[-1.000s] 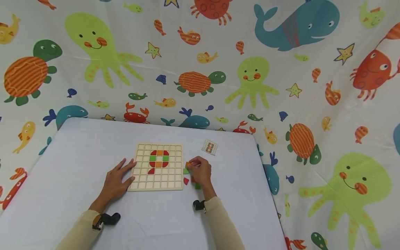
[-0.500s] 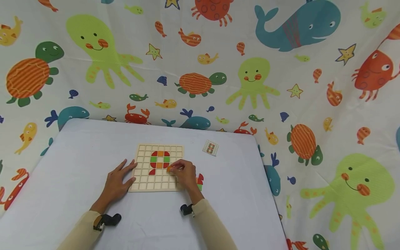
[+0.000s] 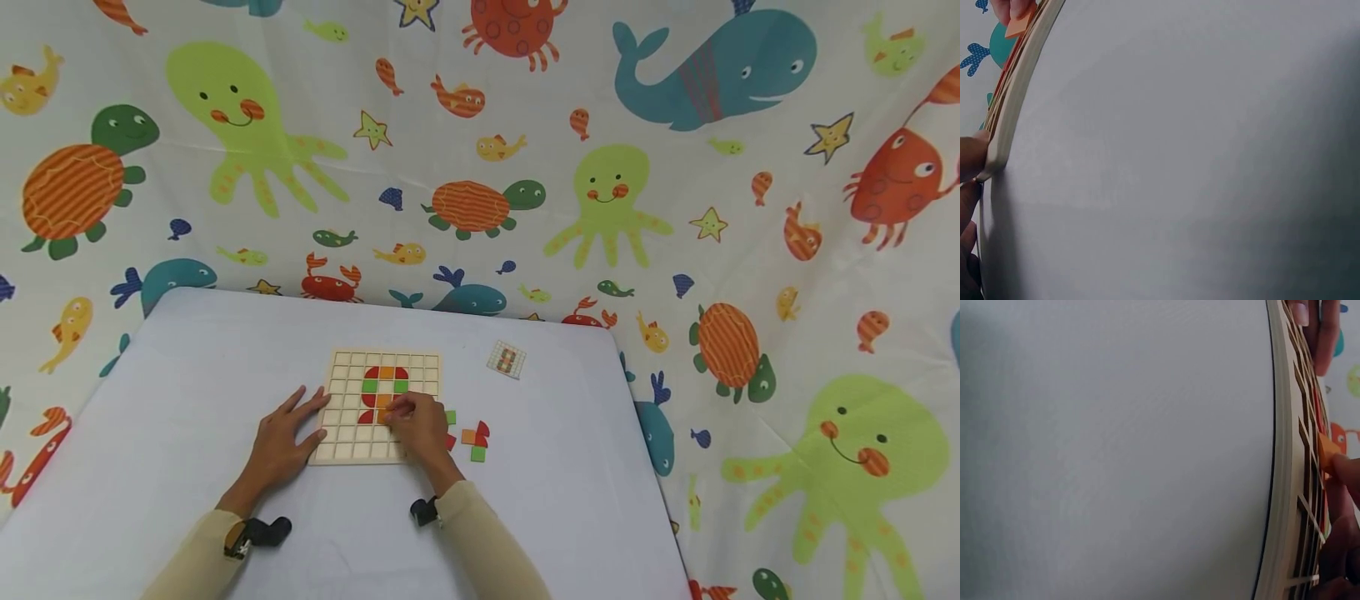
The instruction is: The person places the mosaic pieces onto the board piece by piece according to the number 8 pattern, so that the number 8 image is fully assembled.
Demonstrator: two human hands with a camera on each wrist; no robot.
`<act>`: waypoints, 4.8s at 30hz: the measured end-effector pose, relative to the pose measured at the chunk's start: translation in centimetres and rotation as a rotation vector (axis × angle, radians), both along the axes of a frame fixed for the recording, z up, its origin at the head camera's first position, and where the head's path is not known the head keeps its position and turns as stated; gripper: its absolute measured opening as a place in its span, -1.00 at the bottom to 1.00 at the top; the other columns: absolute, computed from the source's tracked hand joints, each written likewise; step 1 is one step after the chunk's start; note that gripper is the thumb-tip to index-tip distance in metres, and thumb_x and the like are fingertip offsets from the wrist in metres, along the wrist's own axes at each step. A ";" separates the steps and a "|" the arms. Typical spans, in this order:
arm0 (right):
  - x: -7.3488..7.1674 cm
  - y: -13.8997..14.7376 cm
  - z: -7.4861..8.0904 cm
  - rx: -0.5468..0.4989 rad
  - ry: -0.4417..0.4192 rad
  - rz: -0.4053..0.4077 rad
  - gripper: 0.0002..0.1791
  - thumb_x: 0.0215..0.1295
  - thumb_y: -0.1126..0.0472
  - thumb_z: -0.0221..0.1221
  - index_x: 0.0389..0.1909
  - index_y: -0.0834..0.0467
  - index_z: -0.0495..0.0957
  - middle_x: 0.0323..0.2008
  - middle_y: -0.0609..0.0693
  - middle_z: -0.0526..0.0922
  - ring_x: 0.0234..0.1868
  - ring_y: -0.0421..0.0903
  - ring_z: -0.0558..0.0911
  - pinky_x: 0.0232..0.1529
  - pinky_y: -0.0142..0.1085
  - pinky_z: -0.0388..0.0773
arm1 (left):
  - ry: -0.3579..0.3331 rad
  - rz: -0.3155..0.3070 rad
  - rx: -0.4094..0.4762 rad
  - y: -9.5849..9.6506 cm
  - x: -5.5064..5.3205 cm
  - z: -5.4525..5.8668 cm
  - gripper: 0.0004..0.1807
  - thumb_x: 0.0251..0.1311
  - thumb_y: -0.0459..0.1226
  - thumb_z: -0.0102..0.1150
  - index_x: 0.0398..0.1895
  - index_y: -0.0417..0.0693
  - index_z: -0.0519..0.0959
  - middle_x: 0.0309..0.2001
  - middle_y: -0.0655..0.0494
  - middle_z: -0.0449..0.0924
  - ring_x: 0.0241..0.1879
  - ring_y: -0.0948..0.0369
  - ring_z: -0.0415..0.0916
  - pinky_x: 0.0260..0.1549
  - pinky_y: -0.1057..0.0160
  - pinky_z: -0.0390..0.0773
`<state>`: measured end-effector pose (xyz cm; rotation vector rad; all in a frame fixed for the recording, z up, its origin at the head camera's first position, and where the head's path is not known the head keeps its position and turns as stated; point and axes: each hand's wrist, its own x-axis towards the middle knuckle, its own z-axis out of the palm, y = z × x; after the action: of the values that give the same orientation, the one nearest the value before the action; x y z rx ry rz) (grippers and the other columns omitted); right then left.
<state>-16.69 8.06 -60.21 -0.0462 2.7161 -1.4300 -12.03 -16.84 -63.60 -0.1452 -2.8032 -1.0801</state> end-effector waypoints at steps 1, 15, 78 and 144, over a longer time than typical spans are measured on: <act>0.0 -0.1 0.0 0.006 -0.008 -0.004 -0.92 0.23 0.18 0.52 -0.32 -0.06 0.81 -0.45 -0.23 0.75 -0.45 -0.31 0.58 -0.40 -0.40 0.47 | 0.008 0.000 0.001 0.0 0.0 0.0 -0.31 0.29 -0.31 0.38 0.51 -0.05 0.46 0.57 -0.15 0.37 0.64 -0.29 0.09 0.40 -0.45 0.15; -0.1 -1.3 0.0 0.147 -0.033 -0.033 -0.94 0.26 0.11 0.51 -0.33 -0.10 0.79 -0.50 -0.27 0.65 -0.42 -0.31 0.55 -0.36 -0.39 0.44 | 0.019 0.003 0.008 0.1 0.1 0.1 -0.32 0.28 -0.32 0.39 0.50 -0.06 0.48 0.56 -0.14 0.39 0.63 -0.29 0.11 0.38 -0.42 0.17; 1.6 15.8 -0.1 0.195 -0.079 -0.242 -0.89 0.19 0.13 0.55 -0.37 0.00 0.80 -0.44 -0.08 0.67 -0.35 -0.11 0.53 -0.34 -0.27 0.36 | 0.010 0.005 -0.010 0.3 0.3 0.6 -0.32 0.31 -0.30 0.36 0.51 -0.07 0.47 0.56 -0.15 0.38 0.63 -0.30 0.10 0.38 -0.46 0.15; -0.3 0.6 1.0 0.199 -0.077 -0.062 -0.86 0.25 0.15 0.50 -0.44 -0.07 0.73 -0.54 -0.22 0.65 -0.37 -0.22 0.57 -0.29 -0.31 0.51 | 0.049 0.010 0.004 0.2 0.2 -0.1 -0.33 0.28 -0.30 0.37 0.49 -0.06 0.49 0.55 -0.17 0.40 0.61 -0.30 0.12 0.36 -0.45 0.15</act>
<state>-16.96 8.63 -59.25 0.1030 2.8028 -1.1422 -11.79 -16.65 -63.74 -0.1554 -2.7554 -1.0655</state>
